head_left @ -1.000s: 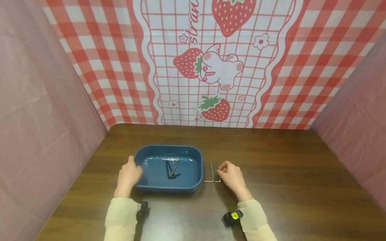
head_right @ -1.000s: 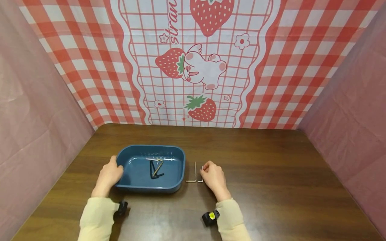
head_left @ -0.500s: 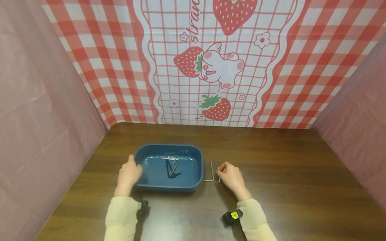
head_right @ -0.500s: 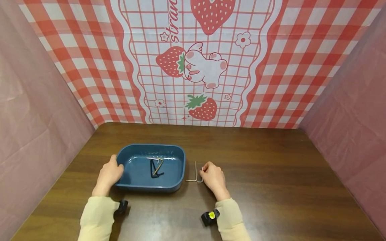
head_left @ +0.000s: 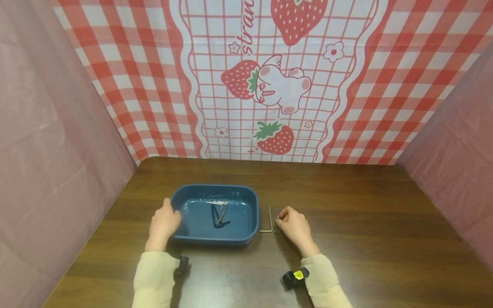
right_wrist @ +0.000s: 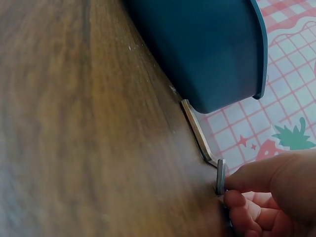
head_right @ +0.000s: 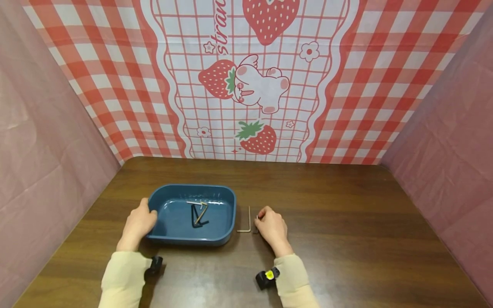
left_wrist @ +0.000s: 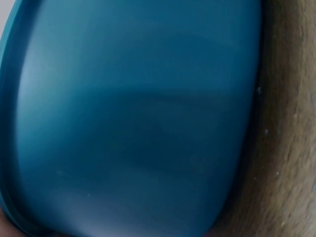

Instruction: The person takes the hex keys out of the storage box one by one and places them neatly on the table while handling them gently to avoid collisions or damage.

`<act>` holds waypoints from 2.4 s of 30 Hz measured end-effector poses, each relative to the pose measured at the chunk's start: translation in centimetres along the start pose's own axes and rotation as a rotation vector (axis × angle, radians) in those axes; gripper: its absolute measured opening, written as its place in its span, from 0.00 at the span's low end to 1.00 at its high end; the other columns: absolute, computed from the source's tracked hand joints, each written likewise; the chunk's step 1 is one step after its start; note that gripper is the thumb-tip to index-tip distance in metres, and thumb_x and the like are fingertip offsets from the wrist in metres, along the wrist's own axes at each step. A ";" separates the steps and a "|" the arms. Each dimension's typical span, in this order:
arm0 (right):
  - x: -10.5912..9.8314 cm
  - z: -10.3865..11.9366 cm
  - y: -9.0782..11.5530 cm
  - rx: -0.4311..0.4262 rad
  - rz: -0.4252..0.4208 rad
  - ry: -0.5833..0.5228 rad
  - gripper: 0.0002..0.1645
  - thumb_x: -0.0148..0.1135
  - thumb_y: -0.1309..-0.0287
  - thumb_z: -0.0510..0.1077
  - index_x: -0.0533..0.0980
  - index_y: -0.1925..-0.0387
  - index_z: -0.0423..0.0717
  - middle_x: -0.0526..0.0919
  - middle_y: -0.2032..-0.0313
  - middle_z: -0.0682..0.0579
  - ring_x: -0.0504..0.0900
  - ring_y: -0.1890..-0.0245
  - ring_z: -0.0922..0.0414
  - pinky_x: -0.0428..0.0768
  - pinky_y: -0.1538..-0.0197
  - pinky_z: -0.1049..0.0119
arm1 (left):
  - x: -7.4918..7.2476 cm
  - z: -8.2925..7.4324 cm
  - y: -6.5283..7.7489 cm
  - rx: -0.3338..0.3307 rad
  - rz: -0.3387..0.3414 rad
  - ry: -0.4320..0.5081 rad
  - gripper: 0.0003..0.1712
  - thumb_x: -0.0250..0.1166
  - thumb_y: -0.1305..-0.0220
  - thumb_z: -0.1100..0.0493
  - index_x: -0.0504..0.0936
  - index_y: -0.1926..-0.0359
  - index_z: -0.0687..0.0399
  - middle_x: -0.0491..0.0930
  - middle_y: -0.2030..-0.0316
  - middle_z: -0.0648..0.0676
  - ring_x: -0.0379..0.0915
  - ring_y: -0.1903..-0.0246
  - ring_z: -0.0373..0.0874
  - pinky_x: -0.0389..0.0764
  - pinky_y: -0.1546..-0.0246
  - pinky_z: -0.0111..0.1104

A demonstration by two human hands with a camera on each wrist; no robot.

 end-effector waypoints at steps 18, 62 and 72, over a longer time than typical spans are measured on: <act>-0.3 0.2 0.1 -0.018 -0.028 -0.055 0.08 0.61 0.53 0.45 0.75 0.72 0.44 0.75 0.82 0.56 0.72 0.79 0.60 0.69 0.73 0.64 | -0.1 0.0 0.0 0.005 0.004 0.003 0.33 0.42 0.40 0.60 0.50 0.36 0.70 0.66 0.48 0.79 0.66 0.52 0.74 0.69 0.56 0.58; -1.9 12.5 -3.0 -0.581 0.282 0.312 0.08 0.58 0.45 0.44 0.78 0.64 0.47 0.80 0.69 0.55 0.74 0.74 0.62 0.73 0.72 0.67 | -0.1 -0.1 -0.2 -0.012 0.009 -0.008 0.35 0.42 0.44 0.62 0.49 0.35 0.68 0.66 0.47 0.77 0.67 0.52 0.73 0.70 0.56 0.57; 0.0 13.6 -2.6 -0.682 0.370 0.524 0.17 0.57 0.43 0.45 0.75 0.51 0.49 0.79 0.55 0.50 0.78 0.55 0.54 0.78 0.59 0.59 | -0.4 -0.1 0.1 -0.008 0.004 -0.008 0.35 0.42 0.44 0.63 0.49 0.35 0.69 0.66 0.47 0.77 0.67 0.53 0.74 0.70 0.57 0.57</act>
Point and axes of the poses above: each hand's wrist, its own y-axis away from the middle knuckle, its own x-axis out of the palm, z = x × y, the point moved 1 cm from there along -y, towards the middle knuckle
